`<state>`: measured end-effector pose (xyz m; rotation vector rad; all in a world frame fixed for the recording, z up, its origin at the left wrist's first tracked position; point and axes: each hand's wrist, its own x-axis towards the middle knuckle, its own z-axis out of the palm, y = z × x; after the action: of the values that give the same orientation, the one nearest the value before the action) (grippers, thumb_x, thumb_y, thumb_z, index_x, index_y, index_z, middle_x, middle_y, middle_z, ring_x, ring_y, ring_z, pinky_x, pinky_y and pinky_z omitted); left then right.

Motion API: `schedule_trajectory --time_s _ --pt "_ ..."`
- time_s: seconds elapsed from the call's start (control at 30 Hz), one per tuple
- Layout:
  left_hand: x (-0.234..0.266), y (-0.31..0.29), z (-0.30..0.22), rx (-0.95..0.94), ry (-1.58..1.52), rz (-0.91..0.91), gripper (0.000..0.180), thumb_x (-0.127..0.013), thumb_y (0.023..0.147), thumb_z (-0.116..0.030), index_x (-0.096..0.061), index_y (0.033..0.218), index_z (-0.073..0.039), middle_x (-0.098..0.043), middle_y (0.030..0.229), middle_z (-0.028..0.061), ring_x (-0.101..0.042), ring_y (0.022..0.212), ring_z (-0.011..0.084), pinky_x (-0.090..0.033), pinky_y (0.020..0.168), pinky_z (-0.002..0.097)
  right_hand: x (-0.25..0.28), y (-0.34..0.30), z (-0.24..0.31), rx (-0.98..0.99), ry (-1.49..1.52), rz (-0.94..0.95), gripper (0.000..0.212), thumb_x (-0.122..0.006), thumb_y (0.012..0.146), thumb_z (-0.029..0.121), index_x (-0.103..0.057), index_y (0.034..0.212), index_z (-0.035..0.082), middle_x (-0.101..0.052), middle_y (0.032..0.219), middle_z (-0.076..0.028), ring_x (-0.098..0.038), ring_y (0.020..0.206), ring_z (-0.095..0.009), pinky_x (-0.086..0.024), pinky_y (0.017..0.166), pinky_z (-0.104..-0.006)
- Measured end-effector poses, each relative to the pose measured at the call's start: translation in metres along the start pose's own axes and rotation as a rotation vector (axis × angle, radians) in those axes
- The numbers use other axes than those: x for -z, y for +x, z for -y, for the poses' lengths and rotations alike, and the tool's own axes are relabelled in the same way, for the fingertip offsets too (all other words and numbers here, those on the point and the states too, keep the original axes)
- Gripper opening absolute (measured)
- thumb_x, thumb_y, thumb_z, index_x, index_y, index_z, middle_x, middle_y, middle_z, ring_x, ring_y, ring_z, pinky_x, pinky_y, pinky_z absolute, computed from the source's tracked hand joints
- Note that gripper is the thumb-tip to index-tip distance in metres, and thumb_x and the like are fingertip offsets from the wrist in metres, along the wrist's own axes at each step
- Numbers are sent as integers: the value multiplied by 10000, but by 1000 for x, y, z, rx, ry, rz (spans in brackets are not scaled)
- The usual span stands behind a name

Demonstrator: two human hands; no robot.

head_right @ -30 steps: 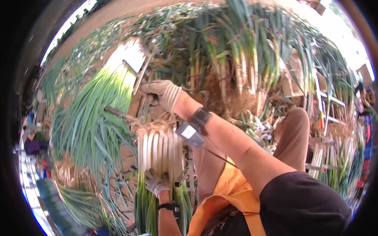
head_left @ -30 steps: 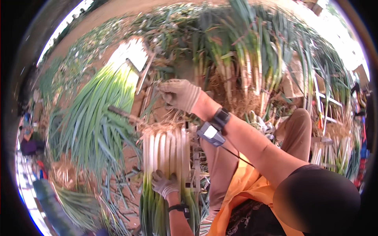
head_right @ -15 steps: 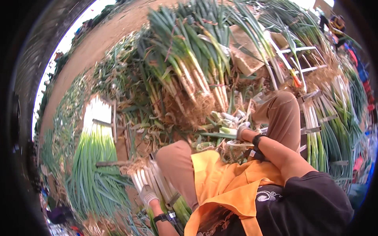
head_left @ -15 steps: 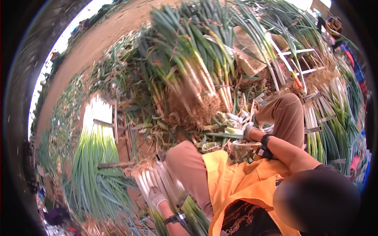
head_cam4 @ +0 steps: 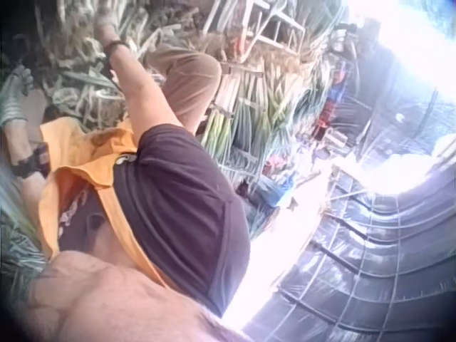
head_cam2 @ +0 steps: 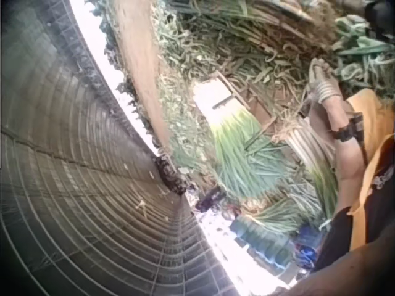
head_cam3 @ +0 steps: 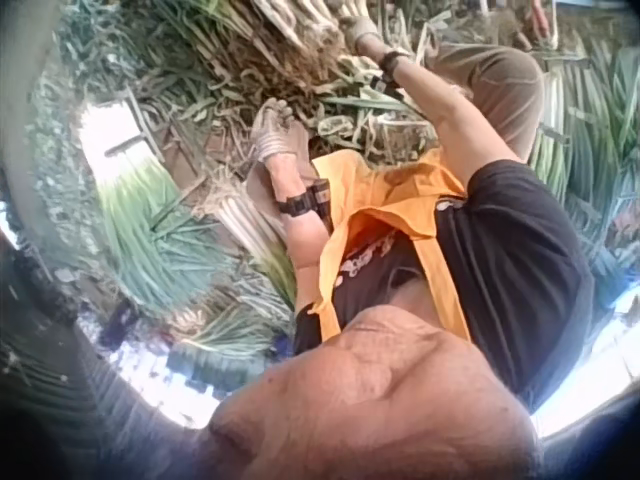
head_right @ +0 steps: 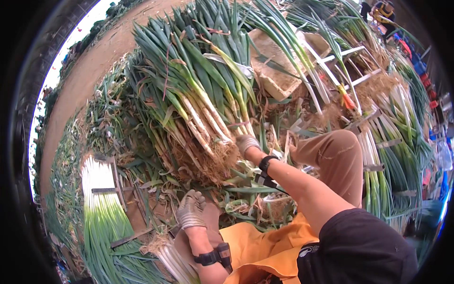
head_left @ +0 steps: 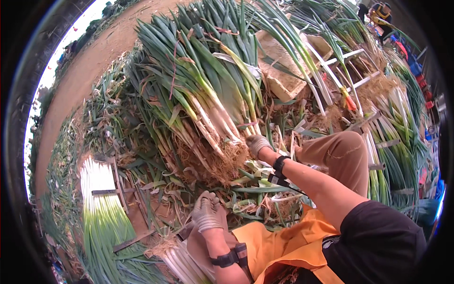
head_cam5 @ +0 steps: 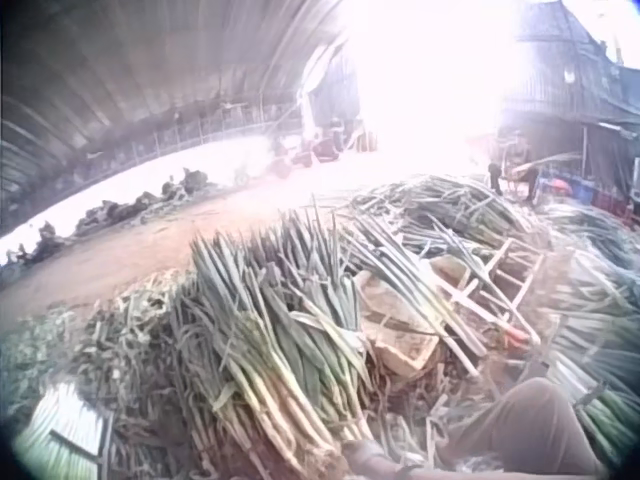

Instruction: The recorder is cleaning and trimming large leeks or green onions by hand and using a fixed blade tool.

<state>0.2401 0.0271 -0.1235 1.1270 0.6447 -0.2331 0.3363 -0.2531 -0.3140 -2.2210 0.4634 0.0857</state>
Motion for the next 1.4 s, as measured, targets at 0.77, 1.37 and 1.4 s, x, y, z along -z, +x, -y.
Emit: schedule_trajectory --time_s 0.77,1.37,1.4 --pt "-44 35 45 23 293 117 277 -501 888 -155 -533 1095 24 -610 860 105 -585 639 164 -481 528 251 85 -9 126 -134 968 716 307 -645 716 117 -565 1008 62 -584 735 -83 -590 667 -208 -460 605 -312" --pt "-129 5 50 40 -329 629 504 -434 885 -474 -506 1123 -35 -599 957 116 -586 837 246 -500 749 353 228 -303 82 -192 831 1300 425 -564 869 270 -437 1125 -44 -630 876 -102 -612 817 -169 -498 708 -286" --pt "-138 -5 46 29 -328 492 451 -494 876 -411 -507 1127 -36 -603 937 118 -589 817 251 -509 717 350 234 -307 79 -282 862 1307 441 -573 866 275 -432 1139 -41 -629 889 -94 -605 837 -157 -491 726 -283"
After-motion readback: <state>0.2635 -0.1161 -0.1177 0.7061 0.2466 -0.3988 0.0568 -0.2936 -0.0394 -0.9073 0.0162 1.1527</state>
